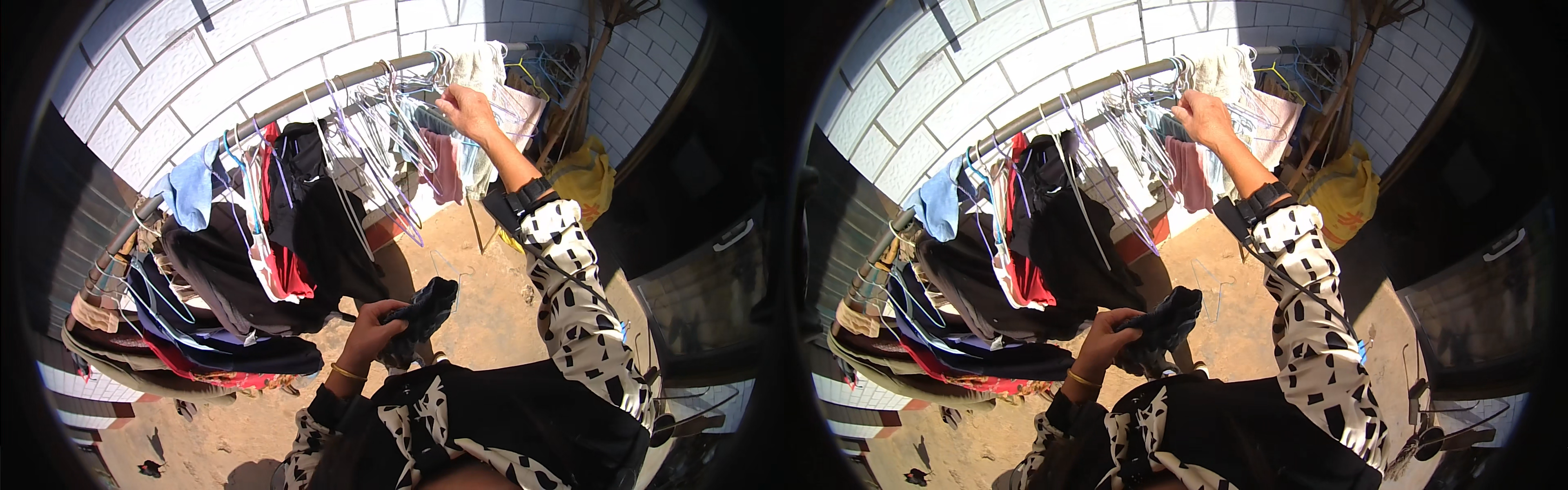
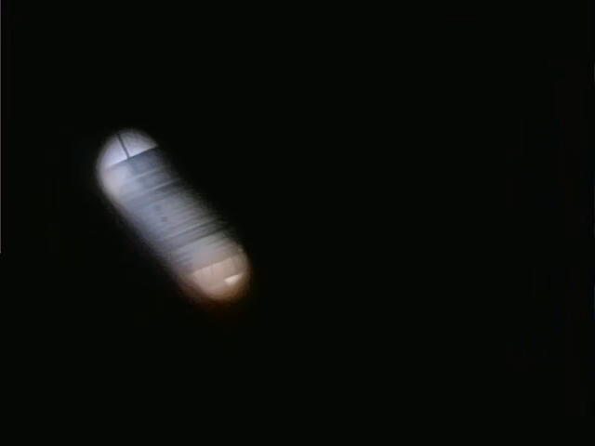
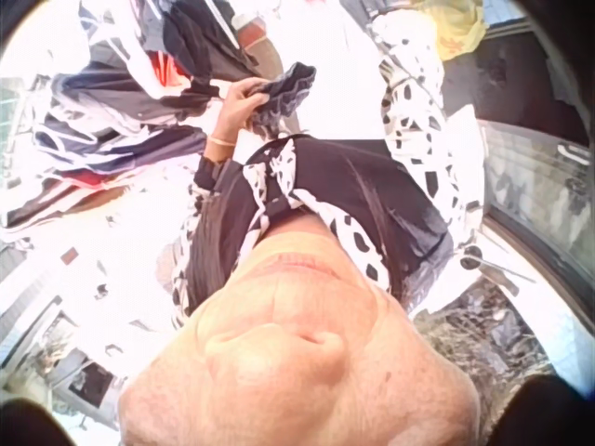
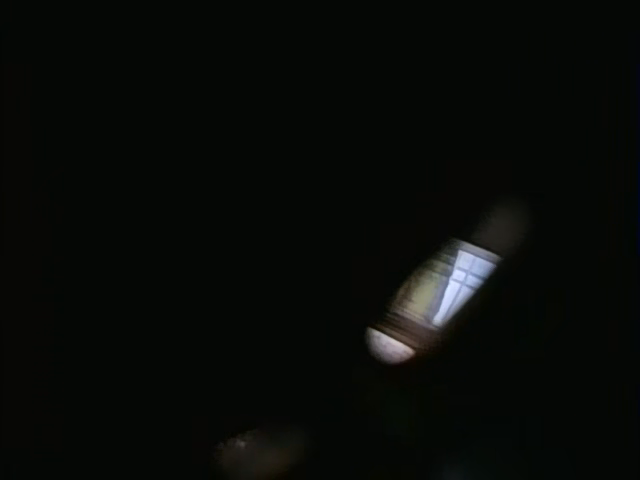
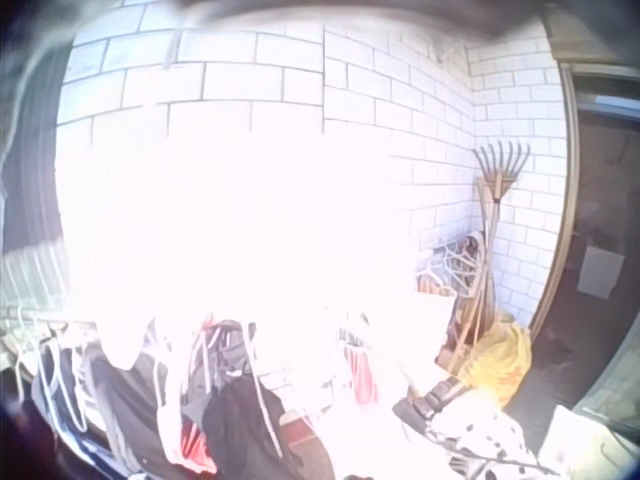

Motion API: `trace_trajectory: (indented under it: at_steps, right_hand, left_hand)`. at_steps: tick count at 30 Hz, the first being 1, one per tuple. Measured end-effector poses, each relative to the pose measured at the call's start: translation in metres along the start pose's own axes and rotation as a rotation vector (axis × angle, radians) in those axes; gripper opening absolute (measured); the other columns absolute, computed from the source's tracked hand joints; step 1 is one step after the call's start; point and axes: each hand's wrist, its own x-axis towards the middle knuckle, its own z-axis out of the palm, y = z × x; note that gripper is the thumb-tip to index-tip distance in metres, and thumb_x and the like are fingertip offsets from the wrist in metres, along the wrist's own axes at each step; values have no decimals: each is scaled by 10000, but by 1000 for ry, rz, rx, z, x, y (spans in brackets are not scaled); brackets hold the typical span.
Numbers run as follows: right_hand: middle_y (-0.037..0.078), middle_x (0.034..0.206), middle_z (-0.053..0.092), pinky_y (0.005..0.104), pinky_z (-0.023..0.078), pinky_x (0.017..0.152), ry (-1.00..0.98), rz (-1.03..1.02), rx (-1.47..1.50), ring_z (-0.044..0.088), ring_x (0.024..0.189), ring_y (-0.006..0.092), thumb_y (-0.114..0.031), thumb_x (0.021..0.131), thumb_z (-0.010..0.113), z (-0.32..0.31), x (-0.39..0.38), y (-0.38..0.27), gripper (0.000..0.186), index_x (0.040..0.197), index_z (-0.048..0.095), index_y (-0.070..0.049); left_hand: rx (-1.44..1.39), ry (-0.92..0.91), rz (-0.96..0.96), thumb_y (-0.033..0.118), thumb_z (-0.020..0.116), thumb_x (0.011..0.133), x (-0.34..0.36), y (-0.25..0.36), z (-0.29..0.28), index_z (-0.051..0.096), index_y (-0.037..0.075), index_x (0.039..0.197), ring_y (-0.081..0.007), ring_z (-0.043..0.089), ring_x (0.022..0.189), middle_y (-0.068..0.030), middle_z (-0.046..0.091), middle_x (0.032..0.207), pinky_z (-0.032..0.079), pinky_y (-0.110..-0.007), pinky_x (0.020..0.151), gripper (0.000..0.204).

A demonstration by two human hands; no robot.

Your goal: The person hangs various garments on hangers and places them on a clothes rack. They retrieve clothes from a washing machine, then hang shirts, pants, and other items on hangers before arranging them on the rack.

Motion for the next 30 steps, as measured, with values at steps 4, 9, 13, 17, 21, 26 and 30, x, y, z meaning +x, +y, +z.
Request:
trace_trajectory:
  at_steps: [4, 9, 13, 17, 21, 26, 30]
  right_hand:
    - [82, 785, 702, 334, 525, 719, -353, 103, 485, 665, 742, 182, -348, 824, 764, 35, -2, -24, 340, 838, 695, -16]
    - [155, 867, 724, 392, 533, 777, -101, 125, 191, 701, 833, 277, -349, 884, 693, 32, -22, -19, 329, 900, 708, -21]
    - [229, 1042, 703, 478, 510, 869, -185, -4, 81, 666, 1003, 396, -628, 856, 639, 20, -37, -50, 644, 1059, 672, -17]
    - [294, 914, 680, 542, 525, 786, -236, -39, -283, 668, 890, 484, -394, 879, 670, 37, -63, -85, 442, 977, 583, 28]
    - [306, 852, 670, 574, 524, 743, -34, 34, -325, 665, 829, 505, -165, 891, 588, 42, -74, -71, 189, 994, 582, -6]
    - [261, 938, 702, 523, 556, 784, -62, 81, -458, 696, 893, 446, -198, 887, 627, 13, -66, -36, 218, 1026, 630, -31]
    - [214, 947, 718, 498, 566, 778, 41, -27, -621, 700, 927, 402, -192, 869, 646, -8, -63, -48, 216, 1016, 649, -34]
  left_hand:
    - [-41, -6, 11, 31, 677, 808, -4, -3, -5, 682, -51, 1131, -93, 651, 793, -41, 705, 920, 525, -222, 709, 333]
    - [-22, -14, 1, 26, 680, 802, -19, -4, -10, 685, -53, 1128, -103, 658, 818, -49, 709, 931, 533, -236, 756, 335]
    - [-22, -46, 12, 27, 678, 804, -24, -8, -8, 688, -53, 1119, -104, 655, 826, -47, 708, 933, 533, -242, 767, 325]
    - [3, -132, 51, 31, 670, 811, -29, -11, -7, 690, -51, 1112, -101, 650, 832, -44, 707, 937, 532, -242, 772, 312]
    - [-11, -25, 50, 32, 671, 810, -43, -10, -14, 688, -54, 1104, -97, 634, 802, -37, 700, 910, 522, -245, 733, 307]
    - [-31, -39, 46, 27, 663, 809, -63, -13, -23, 692, -53, 1086, -88, 628, 788, -28, 697, 907, 514, -232, 713, 290]
    - [-34, -67, 57, 28, 666, 806, -68, -19, -21, 690, -57, 1080, -88, 627, 810, -25, 694, 913, 509, -234, 732, 287]
